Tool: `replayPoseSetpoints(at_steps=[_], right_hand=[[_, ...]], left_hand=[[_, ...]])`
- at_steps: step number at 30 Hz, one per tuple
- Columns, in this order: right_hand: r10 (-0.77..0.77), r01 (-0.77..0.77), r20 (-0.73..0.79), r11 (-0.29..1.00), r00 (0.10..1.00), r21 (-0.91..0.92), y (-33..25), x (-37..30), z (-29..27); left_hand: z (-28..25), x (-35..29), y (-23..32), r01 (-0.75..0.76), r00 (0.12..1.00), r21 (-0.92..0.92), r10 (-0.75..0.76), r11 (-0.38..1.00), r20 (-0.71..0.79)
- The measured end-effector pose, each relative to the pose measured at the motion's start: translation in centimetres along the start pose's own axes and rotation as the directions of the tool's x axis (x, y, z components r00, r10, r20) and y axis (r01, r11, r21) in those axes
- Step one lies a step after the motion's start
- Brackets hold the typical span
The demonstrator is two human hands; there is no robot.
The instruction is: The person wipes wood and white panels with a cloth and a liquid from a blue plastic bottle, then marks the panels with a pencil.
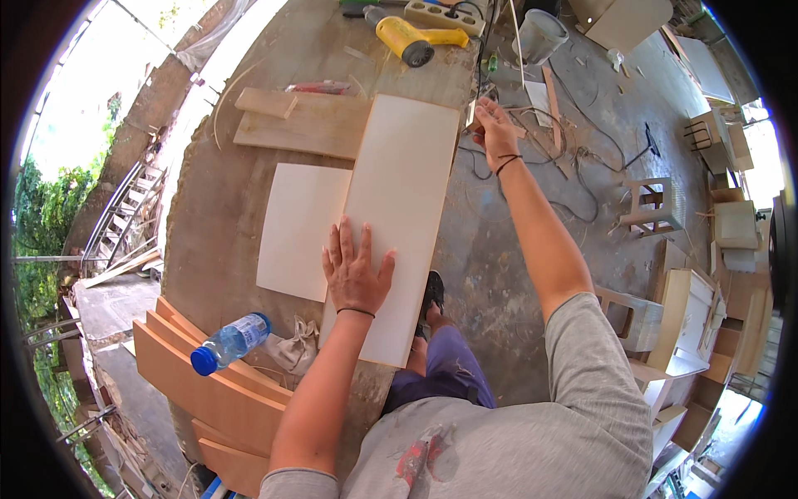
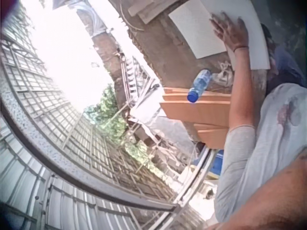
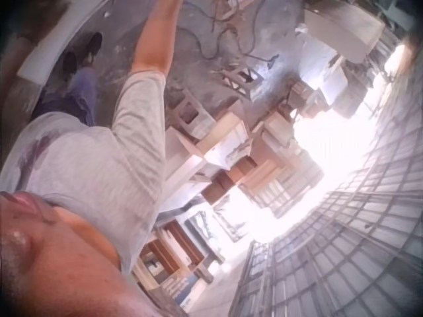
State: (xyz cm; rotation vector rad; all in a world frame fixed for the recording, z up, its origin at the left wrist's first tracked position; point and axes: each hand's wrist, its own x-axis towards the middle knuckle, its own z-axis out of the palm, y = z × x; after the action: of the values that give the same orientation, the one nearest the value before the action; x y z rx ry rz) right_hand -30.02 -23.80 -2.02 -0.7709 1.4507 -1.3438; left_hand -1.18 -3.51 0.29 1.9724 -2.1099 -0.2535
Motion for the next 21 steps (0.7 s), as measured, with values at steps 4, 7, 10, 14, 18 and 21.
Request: replayPoseSetpoints(at_steps=[4,7,10,14,18,21], right_hand=[[-0.036,0.036,0.004,0.999,0.999,0.003,0.5,0.3,0.8],[-0.070,0.070,0.001,0.996,0.998,-0.056,0.5,0.7,1.2],[-0.141,0.137,-0.027,0.986,0.990,-0.096,0.0,0.6,1.8],[-0.118,0.111,-0.052,0.987,0.992,-0.115,0.7,2.1,0.8],[-0.100,0.100,-0.052,0.995,0.994,0.004,0.0,1.4,1.0],[-0.045,0.042,0.014,0.985,0.999,0.170,-0.3,1.9,-0.6]], left_hand=[[-0.1,0.2,0.0,0.002,1.000,-0.021,-0.003,1.000,-0.011],[-0.1,0.3,0.1,0.012,1.000,-0.032,-0.012,0.999,-0.001],[-0.3,0.4,0.2,0.017,1.000,-0.052,-0.017,0.999,0.000],[-0.2,0.6,0.3,0.018,1.000,-0.067,-0.018,0.998,0.000],[-0.4,0.5,0.1,0.031,0.999,-0.071,-0.031,0.997,0.014],[-0.3,0.4,0.2,0.024,1.000,-0.078,-0.023,0.997,0.014]])
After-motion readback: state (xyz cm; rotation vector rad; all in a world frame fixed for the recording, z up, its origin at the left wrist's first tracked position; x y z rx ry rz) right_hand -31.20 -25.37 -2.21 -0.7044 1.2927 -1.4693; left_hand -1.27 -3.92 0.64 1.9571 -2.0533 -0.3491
